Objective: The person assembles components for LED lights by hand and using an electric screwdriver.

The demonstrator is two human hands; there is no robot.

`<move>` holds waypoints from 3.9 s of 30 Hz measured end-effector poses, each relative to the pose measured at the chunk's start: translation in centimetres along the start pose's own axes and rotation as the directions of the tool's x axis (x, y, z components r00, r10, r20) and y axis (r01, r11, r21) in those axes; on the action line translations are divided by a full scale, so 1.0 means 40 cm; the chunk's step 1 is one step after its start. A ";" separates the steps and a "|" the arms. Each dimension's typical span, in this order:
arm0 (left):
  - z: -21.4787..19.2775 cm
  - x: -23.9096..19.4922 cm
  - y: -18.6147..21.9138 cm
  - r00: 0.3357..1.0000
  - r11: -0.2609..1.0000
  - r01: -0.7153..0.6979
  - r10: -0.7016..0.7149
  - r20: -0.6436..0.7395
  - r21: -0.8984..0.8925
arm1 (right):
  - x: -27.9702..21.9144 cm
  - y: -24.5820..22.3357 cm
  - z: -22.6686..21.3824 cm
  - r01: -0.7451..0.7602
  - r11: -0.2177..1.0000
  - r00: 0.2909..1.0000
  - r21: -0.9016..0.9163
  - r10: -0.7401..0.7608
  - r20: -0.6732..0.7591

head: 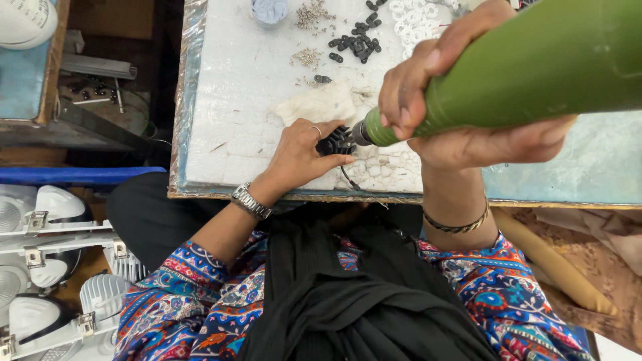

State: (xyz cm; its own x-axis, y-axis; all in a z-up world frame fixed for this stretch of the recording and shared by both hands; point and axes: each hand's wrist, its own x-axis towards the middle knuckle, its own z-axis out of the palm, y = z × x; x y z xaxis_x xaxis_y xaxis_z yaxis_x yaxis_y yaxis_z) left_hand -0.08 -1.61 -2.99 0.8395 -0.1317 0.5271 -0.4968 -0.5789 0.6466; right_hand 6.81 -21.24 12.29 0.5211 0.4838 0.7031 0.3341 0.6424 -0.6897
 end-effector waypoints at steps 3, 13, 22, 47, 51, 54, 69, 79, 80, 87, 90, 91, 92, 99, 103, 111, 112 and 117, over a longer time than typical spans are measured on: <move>0.002 0.001 -0.008 0.993 0.997 0.083 -0.083 0.078 0.010 | 0.001 -0.004 0.023 0.027 1.000 0.999 0.009 -0.026 -0.037; 0.000 0.007 -0.007 0.997 0.999 0.044 -0.044 0.059 0.001 | 0.032 -0.008 0.106 -0.156 0.980 0.986 -0.125 0.146 -0.081; -0.017 0.007 0.024 0.994 0.993 0.100 -0.097 0.053 -0.057 | 0.005 -0.021 0.001 0.066 0.992 0.991 -0.110 -0.078 -0.108; -0.085 0.077 0.133 0.958 0.776 -0.142 -0.049 0.283 0.615 | 0.050 -0.024 -0.066 -0.143 0.980 0.949 -0.140 0.095 -0.302; -0.095 0.086 0.045 0.773 0.760 -0.215 -0.251 0.582 0.613 | 0.058 0.023 -0.079 -0.100 0.990 0.957 -0.104 0.067 -0.282; -0.084 0.147 -0.071 0.648 0.659 -0.707 0.458 0.608 0.257 | 0.036 0.026 -0.083 -0.102 0.989 0.952 -0.106 0.066 -0.299; -0.107 0.123 0.030 0.893 0.889 0.391 -0.304 0.331 -0.238 | 0.048 0.007 -0.146 -0.105 0.979 0.944 -0.176 0.042 -0.327; 0.057 0.126 -0.078 0.839 0.468 0.537 -0.382 0.387 -0.702 | 0.080 -0.009 -0.172 -0.069 0.948 0.968 -0.311 -0.012 -0.250; 0.053 0.126 -0.078 0.816 0.407 0.563 -0.411 0.406 -0.719 | 0.080 -0.020 -0.180 -0.069 0.943 0.972 -0.325 -0.011 -0.237; 0.025 0.128 -0.066 0.763 0.193 0.581 -0.468 0.446 -0.791 | 0.165 -0.018 -0.228 0.125 0.843 0.987 -0.524 -0.158 -0.019; 0.024 0.116 -0.077 0.767 0.100 0.535 -0.474 0.432 -0.839 | 0.185 -0.013 -0.252 0.193 0.781 0.979 -0.594 -0.197 0.059; 0.025 0.114 -0.080 0.767 0.065 0.514 -0.481 0.424 -0.855 | 0.185 -0.005 -0.255 0.072 0.801 0.993 -0.594 -0.116 -0.036; 0.026 0.109 -0.081 0.769 0.082 0.504 -0.496 0.403 -0.860 | 0.178 0.006 -0.254 -0.050 0.811 0.991 -0.583 -0.033 -0.131; 0.078 0.037 -0.052 0.836 0.339 0.425 -0.502 0.221 -0.839 | -0.142 0.093 -0.086 -0.237 0.668 0.945 -0.706 -0.012 -0.328; 0.090 0.032 -0.009 0.830 0.471 0.478 -0.519 0.206 -0.742 | -0.312 0.183 0.032 -0.445 0.717 0.886 -0.537 0.264 -0.382; 0.031 0.043 0.056 0.915 0.701 0.312 -0.403 0.005 -0.642 | -0.395 0.256 0.051 -0.321 0.134 0.930 -0.937 0.232 -0.286; 0.015 0.046 0.061 0.949 0.774 0.220 -0.310 -0.053 -0.594 | -0.391 0.252 0.055 -0.323 0.037 0.903 -0.946 0.310 -0.296; -0.034 0.062 0.064 0.963 0.894 0.189 -0.250 -0.104 -0.406 | -0.368 0.228 0.072 -0.250 -0.113 0.874 -0.962 0.401 -0.275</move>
State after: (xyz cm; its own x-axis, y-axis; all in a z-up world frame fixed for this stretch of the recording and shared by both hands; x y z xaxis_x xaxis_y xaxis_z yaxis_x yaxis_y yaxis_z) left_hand 0.45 -2.31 0.73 0.9097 0.1017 0.4027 -0.3750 -0.2154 0.9016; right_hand -0.08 -20.78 -3.88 0.8051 0.5169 0.2908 0.5869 -0.7653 -0.2643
